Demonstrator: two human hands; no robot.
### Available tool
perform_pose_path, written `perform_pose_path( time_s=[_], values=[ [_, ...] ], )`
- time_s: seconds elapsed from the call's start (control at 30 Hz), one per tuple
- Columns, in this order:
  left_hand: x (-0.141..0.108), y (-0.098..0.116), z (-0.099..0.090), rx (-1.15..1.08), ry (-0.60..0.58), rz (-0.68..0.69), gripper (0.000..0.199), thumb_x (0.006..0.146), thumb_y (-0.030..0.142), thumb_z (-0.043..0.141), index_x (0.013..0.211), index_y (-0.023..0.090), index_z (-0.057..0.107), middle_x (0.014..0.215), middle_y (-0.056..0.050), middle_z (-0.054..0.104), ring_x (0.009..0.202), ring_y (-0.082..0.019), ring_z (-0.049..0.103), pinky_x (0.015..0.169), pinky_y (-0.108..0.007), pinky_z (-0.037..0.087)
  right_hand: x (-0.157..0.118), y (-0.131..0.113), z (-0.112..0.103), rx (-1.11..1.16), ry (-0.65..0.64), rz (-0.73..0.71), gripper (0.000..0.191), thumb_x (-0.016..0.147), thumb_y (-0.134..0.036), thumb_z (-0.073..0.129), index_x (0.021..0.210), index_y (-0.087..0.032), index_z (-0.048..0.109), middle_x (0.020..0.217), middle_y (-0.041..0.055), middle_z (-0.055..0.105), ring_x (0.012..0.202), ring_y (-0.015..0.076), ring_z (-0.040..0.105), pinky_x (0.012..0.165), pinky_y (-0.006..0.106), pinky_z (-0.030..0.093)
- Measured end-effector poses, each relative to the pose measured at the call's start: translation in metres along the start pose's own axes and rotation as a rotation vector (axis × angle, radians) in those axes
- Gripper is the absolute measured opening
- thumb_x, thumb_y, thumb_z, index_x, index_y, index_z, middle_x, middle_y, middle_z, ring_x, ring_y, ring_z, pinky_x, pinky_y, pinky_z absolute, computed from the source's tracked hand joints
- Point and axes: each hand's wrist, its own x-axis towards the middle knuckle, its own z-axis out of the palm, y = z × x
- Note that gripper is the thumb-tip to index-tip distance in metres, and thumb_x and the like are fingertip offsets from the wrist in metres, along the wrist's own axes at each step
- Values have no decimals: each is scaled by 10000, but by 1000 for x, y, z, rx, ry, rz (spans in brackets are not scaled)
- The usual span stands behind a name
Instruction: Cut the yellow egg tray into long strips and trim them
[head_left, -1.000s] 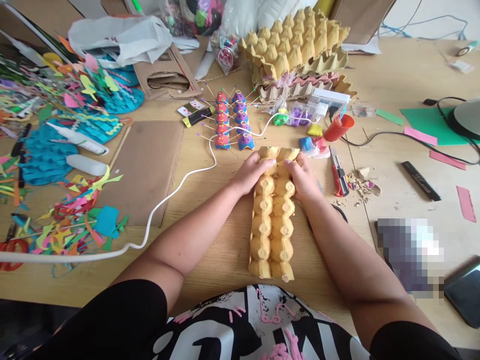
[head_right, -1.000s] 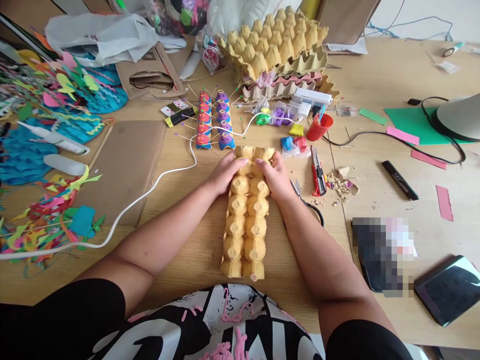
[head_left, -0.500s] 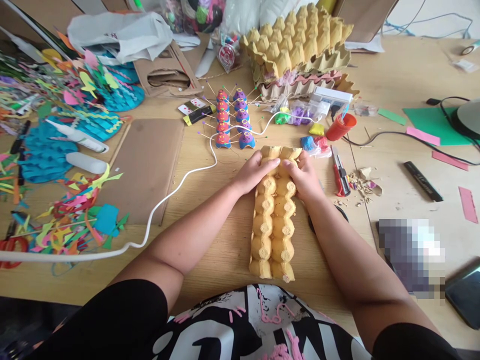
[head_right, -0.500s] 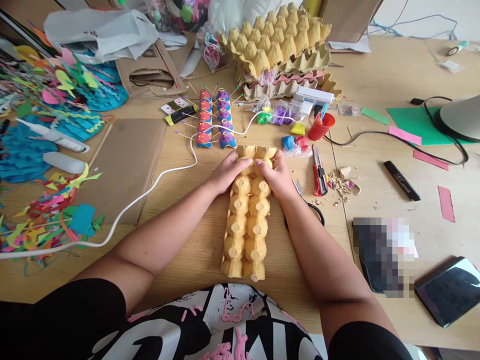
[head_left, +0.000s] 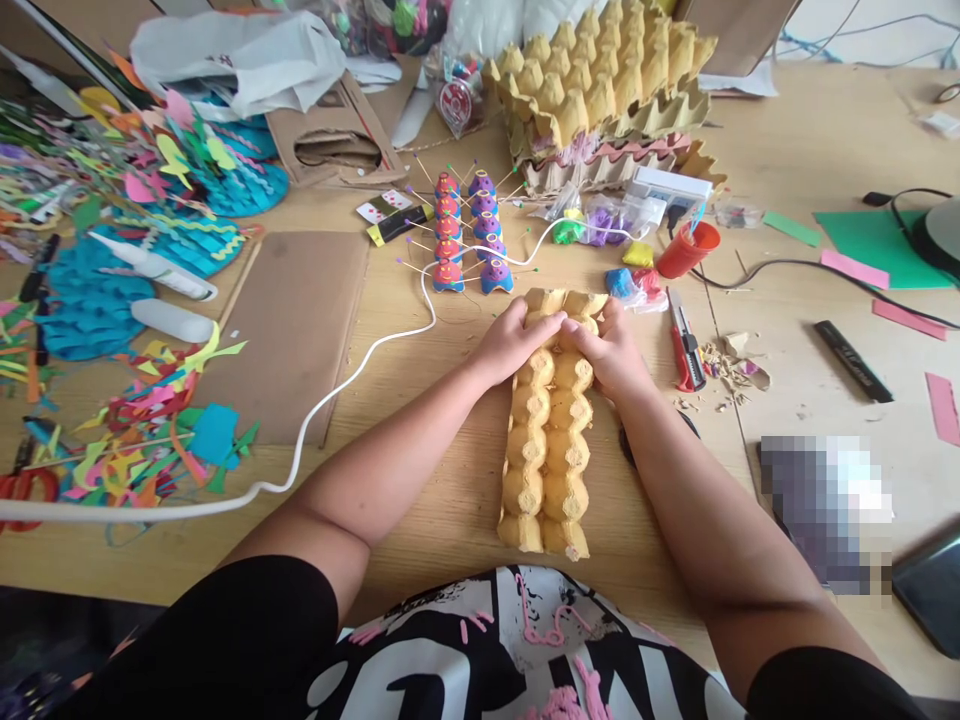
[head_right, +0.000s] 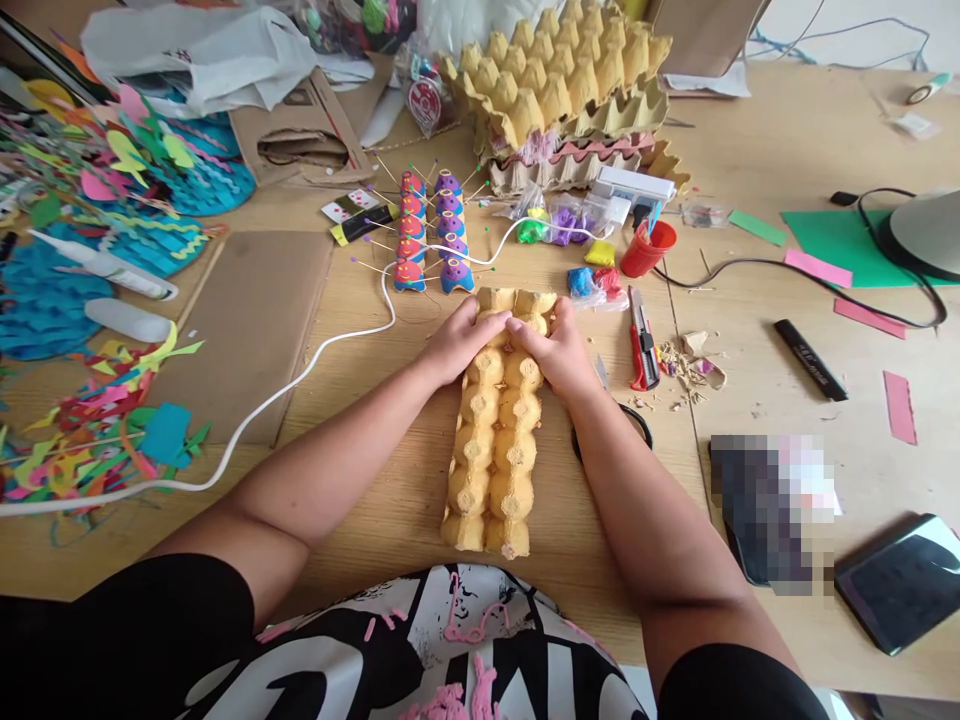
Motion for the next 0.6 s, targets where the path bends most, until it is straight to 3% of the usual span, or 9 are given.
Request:
perform_pose_path(
  time_s=[0.27,0.6],
  values=[
    [3,-5,-2,-56,-20,20,407,860,507,766,1085,179,682,1108,-62,773,1090,-251,708,903,-310,532,1,-1,1,15,-20,-23,594,686,-602,900,1056,-315,535,1143,8,722,1086,243,686,1047,459,582],
    [5,-7,-1,-192,-69,28,406,867,466,722,1137,164,693,1087,-69,775,1106,-269,702,946,-343,556,1,-1,3,55,-9,-14,599,671,-577,913,1069,-314,550,1105,4,724,1054,244,689,977,441,601]
  ],
)
